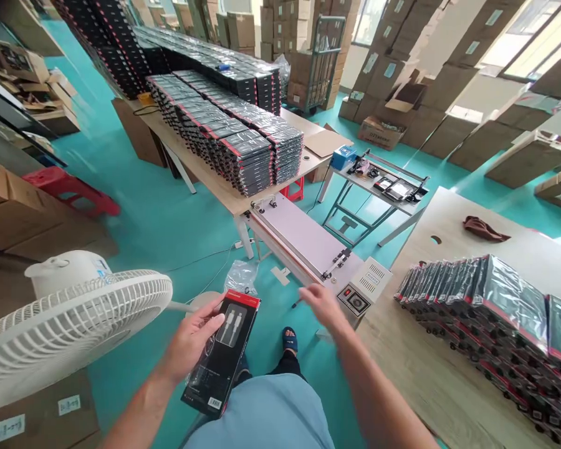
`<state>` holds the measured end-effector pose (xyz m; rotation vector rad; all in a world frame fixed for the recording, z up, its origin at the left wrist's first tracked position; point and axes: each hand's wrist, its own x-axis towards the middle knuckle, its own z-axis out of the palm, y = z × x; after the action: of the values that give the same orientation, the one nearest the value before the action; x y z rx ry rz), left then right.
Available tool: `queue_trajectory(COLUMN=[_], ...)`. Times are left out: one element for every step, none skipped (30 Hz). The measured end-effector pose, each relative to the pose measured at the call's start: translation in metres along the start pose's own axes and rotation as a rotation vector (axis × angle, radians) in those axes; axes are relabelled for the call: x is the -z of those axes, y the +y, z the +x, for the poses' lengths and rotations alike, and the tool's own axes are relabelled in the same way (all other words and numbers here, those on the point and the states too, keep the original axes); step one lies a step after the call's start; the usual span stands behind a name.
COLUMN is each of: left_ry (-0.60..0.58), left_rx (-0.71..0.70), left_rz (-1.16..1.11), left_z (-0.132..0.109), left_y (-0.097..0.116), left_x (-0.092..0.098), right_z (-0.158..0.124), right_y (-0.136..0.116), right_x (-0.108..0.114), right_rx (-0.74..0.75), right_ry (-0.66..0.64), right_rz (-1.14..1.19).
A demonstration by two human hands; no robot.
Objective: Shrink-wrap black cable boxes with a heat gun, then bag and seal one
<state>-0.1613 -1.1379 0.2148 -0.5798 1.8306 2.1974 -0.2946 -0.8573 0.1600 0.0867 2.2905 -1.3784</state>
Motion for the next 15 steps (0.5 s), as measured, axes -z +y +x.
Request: queue_trajectory(left_ry=[-0.007, -0.014, -0.020, -0.026, -0.031, -0.036, -0.041, -0.047, -0.052, -0.056, -0.058, -0.060, -0.060, -0.059, -0.058], left_rx=[-0.018, -0.030, -0.036, -0.040, -0.040, -0.039, -0.037, -0.038, -0.039, -0.038, -0.038, -0.039, -0.044, -0.048, -0.051], left_rz=[0.024, 0.054, 0.083, 0.108, 0.126, 0.138, 0.146, 0.152, 0.157, 0.159, 0.161, 0.163, 0.165, 0.165, 0.162], left_z=[0.001, 0.001, 0.002, 0.003, 0.004, 0.005, 0.006, 0.007, 0.008, 0.009, 0.010, 0.011, 0.011, 0.012, 0.012], left_y=[0.004, 0.008, 0.012, 0.016, 0.019, 0.021, 0.023, 0.024, 0.024, 0.024, 0.024, 0.023, 0.023, 0.022, 0.022], left_x=[-0.001, -0.001, -0.002, -0.002, -0.002, -0.002, -0.002, -0.002, -0.001, -0.001, 0.000, 0.001, 0.002, 0.002, 0.003], right_z=[-0.010, -0.017, -0.022, -0.025, -0.026, -0.024, -0.021, -0.018, -0.014, -0.011, -0.008, -0.005, -0.004, -0.002, -0.001], right_y=[-0.014, -0.026, -0.038, -0.049, -0.058, -0.065, -0.071, -0.076, -0.079, -0.082, -0.085, -0.087, -0.088, -0.090, -0.091], right_x=[-0.018, -0.034, -0.046, -0.055, -0.061, -0.065, -0.066, -0.066, -0.066, -0.065, -0.065, -0.065, -0.066, -0.067, -0.068], right_rx=[0.009, 0.017, 0.022, 0.027, 0.031, 0.036, 0.041, 0.046, 0.052, 0.059, 0.068, 0.079, 0.094, 0.112, 0.134], right_ry=[-0.129, -0.221, -0.286, -0.326, -0.343, -0.344, -0.337, -0.326, -0.315, -0.305, -0.293, -0.274, -0.249, -0.217, -0.178], right_rz=[0.102, 0.197, 0.283, 0.355, 0.417, 0.468, 0.507, 0.534, 0.552, 0.559, 0.557, 0.547, 0.530, 0.505, 0.472])
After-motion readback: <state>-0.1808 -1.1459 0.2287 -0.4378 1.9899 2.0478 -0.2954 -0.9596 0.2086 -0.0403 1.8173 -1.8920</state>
